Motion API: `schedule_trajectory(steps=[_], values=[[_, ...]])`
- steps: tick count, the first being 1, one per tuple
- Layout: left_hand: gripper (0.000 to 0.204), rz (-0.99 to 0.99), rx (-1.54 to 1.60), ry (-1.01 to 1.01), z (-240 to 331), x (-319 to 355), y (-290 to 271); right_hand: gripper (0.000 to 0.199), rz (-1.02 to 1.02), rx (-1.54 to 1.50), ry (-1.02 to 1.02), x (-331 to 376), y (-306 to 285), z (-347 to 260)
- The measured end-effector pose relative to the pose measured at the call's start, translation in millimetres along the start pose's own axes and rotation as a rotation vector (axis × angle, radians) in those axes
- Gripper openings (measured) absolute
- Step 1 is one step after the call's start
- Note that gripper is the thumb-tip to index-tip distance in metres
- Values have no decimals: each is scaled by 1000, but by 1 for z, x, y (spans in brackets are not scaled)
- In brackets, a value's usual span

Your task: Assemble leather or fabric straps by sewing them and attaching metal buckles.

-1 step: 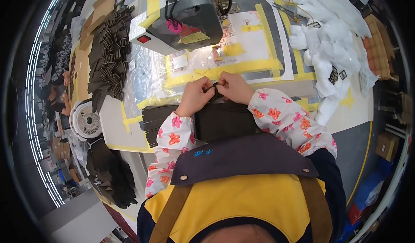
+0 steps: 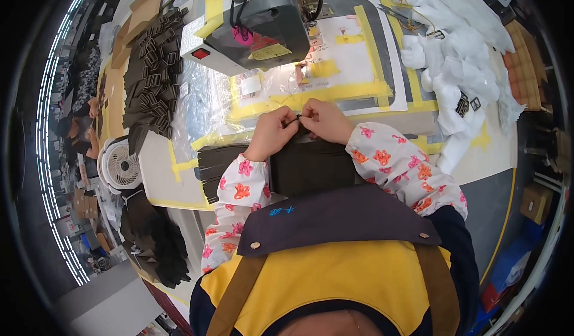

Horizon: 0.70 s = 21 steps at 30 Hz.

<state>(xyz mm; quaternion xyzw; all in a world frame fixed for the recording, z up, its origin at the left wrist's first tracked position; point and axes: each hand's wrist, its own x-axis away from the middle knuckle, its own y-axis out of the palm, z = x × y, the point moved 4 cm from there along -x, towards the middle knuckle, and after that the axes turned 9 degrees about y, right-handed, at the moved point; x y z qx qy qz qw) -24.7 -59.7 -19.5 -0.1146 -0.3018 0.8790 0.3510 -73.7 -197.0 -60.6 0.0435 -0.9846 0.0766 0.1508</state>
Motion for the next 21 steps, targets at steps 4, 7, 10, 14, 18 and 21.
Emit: schedule_trajectory(steps=[4,7,10,14,18,21], values=[[17,-3,235,-6,5,1,5,8,-113,-335,184,6,-11,0],[23,-80,373,5,6,-7,13,9,-53,-357,193,9,-27,2],[22,-6,283,-13,-7,-18,20,11,57,-382,118,14,-42,-7],[19,167,163,-60,-3,-26,24,12,329,-194,-51,53,-90,-32],[22,281,-170,204,39,-8,18,10,877,437,-146,135,-189,-20],[18,109,-273,212,47,5,25,14,1064,772,228,181,-250,18]])
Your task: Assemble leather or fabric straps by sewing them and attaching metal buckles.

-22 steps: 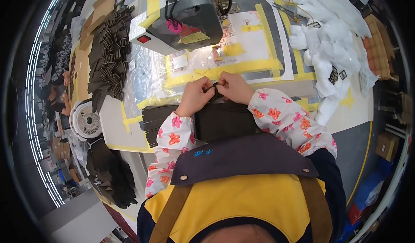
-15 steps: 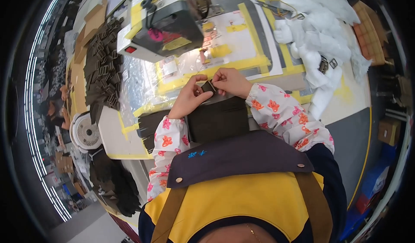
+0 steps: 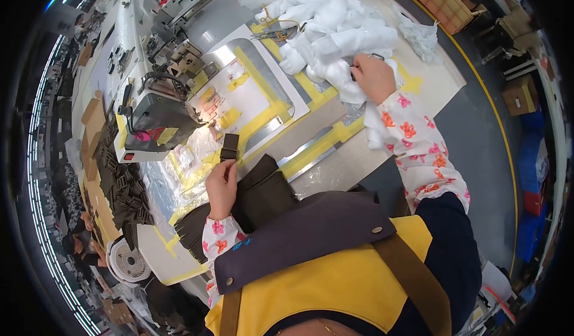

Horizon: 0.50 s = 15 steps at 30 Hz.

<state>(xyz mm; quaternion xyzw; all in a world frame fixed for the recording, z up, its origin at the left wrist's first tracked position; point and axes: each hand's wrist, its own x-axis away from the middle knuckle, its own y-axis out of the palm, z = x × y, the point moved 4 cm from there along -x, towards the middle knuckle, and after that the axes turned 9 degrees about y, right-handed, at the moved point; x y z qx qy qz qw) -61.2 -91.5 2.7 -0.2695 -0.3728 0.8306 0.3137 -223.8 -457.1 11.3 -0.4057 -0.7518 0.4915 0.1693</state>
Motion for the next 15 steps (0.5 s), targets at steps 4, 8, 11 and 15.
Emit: schedule_trajectory(steps=[4,8,11,15], values=[[17,-281,112,36,-3,9,19,18,-64,-7,-40,-14,13,30],[23,-430,294,5,-10,5,19,22,-275,127,-149,-36,16,37],[25,-503,362,19,-16,-3,20,19,-518,13,-208,-42,14,33],[25,-589,368,13,-28,-8,27,16,-380,-41,-200,-21,-15,-5]])
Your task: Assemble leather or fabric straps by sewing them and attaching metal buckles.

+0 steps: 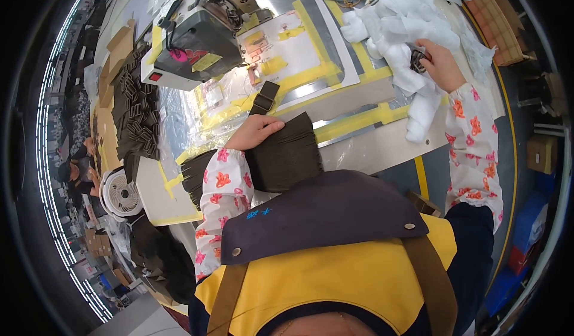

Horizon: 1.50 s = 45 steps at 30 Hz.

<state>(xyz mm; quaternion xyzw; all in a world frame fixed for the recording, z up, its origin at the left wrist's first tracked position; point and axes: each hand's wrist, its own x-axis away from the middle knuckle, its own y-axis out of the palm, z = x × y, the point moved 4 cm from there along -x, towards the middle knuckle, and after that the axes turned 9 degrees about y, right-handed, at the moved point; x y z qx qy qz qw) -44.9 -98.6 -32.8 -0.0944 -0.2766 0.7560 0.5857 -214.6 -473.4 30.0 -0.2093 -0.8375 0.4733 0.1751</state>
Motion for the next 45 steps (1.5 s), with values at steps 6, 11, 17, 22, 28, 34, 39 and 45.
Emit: schedule_trajectory(steps=[6,11,17,22,28,34,39,45], values=[[22,157,-208,82,8,-13,13,14,-47,-387,-249,28,55,-110],[14,632,66,108,17,4,-9,14,-111,-1041,16,19,133,-160],[16,690,372,116,0,16,-13,11,-533,-1435,313,23,180,-197],[15,780,320,129,10,17,-13,12,-737,-1266,294,30,198,-203],[12,717,122,188,21,23,-18,14,-727,-1107,234,20,194,-207],[10,750,160,153,34,39,-16,10,-605,-798,-213,15,231,-215],[10,704,22,-92,4,55,-21,7,-877,-978,161,21,243,-222],[12,619,-120,-96,2,47,-21,12,-638,-778,-159,28,224,-232]])
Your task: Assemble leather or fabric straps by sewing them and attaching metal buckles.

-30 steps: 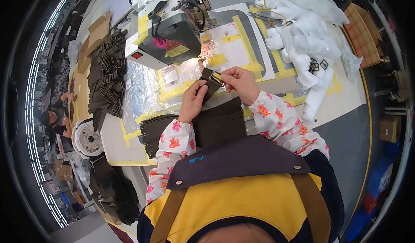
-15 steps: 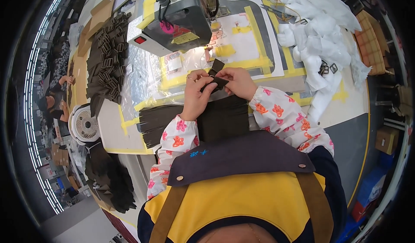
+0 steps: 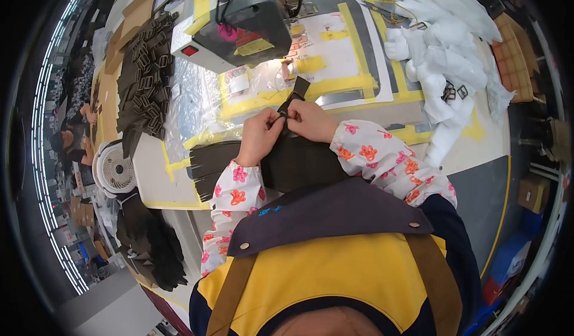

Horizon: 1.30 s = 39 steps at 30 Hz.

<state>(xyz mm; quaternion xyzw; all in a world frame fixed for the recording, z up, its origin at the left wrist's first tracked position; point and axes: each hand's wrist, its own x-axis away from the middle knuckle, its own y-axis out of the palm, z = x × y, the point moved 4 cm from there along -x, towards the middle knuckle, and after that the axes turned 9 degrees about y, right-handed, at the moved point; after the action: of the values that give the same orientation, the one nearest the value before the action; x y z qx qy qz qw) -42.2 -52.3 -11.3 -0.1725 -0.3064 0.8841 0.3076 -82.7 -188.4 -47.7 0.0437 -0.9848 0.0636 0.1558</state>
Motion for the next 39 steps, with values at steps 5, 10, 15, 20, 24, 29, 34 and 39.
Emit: schedule_trajectory(steps=[5,10,15,20,24,29,34,39], values=[[22,110,639,-225,6,1,3,10,-3,-254,96,9,-22,-4],[14,-138,362,-98,5,-10,34,11,108,-190,58,43,-62,-2],[13,176,-192,114,-21,-30,19,10,773,303,-181,114,-161,-10],[30,307,-287,55,25,-26,3,19,1251,852,113,193,-311,64],[21,-45,-158,209,41,-9,28,22,1231,858,144,201,-354,99],[23,-397,69,105,29,-14,48,25,907,620,379,191,-373,118],[26,-635,275,47,6,-26,56,22,1069,477,79,192,-360,113],[27,-726,213,70,0,-31,66,24,874,550,215,204,-370,122]])
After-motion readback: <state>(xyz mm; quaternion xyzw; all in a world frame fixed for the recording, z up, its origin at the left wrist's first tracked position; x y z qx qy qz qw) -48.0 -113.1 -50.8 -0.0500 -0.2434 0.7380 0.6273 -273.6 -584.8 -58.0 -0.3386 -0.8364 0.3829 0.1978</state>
